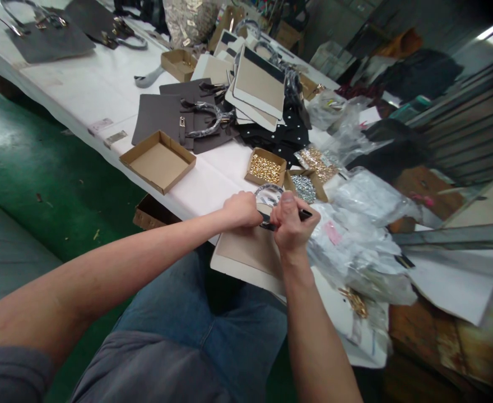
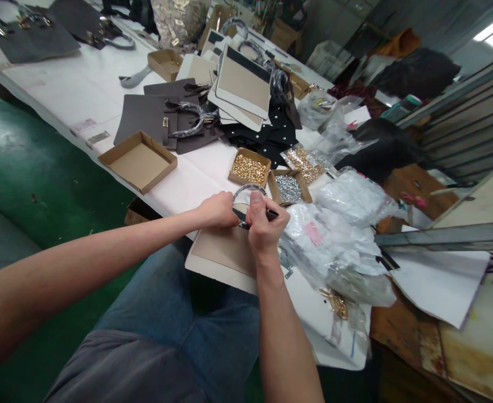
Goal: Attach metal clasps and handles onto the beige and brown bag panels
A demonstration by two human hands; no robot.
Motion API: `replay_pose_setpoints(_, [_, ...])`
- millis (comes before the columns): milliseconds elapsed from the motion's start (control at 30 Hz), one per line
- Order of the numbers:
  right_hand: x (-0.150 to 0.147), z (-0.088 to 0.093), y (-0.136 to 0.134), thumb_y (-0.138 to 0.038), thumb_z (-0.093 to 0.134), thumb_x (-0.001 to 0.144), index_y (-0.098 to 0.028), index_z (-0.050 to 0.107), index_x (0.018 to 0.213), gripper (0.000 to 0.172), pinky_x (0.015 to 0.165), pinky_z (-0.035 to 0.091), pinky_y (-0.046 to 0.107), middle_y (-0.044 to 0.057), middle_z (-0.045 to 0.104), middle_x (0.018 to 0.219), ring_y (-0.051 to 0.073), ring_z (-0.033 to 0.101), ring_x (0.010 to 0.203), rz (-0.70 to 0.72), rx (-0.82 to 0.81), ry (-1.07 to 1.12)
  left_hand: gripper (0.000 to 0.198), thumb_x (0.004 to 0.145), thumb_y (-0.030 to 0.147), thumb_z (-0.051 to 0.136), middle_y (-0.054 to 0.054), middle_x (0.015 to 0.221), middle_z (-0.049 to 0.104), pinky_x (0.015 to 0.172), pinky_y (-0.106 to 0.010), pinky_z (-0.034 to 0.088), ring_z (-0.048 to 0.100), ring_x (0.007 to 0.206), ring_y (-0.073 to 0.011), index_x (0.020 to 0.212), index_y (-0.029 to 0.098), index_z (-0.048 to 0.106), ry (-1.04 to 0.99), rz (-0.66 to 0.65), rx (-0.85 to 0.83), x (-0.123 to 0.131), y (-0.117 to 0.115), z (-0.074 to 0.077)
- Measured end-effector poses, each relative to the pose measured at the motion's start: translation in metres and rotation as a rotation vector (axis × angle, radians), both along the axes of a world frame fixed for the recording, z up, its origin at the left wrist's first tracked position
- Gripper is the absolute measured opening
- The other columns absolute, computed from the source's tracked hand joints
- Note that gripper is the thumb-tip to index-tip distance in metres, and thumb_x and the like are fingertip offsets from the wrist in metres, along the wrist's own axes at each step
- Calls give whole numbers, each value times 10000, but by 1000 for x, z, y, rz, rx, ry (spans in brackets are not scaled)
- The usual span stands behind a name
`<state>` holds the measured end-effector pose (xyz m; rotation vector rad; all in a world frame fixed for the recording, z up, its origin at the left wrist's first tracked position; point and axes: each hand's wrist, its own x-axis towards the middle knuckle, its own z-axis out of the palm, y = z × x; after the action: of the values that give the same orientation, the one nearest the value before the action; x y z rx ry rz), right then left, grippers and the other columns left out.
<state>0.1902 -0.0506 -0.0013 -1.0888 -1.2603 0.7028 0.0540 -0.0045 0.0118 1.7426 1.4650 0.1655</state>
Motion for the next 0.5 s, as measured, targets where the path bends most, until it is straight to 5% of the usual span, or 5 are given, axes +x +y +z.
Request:
replay_pose_setpoints(300, [16, 17, 6, -614, 831, 1021, -246, 459, 625, 656, 438, 272, 284, -77, 359, 537, 94, 347, 464, 109, -110, 168, 602, 846, 461, 875, -295, 1305, 810, 919, -405, 604, 791, 1218, -447, 1310, 90, 779, 48, -14, 57, -1, -6, 5])
replay_pose_setpoints(500, [4, 27, -23, -554, 742, 1097, -246, 393, 587, 691, 450, 286, 283, -80, 301, 519, 92, 292, 447, -12, 100, 280, 605, 825, 420, 885, -276, 1320, 810, 899, -398, 606, 800, 1189, -426, 1327, 106, 762, 46, -26, 70, -2, -4, -2])
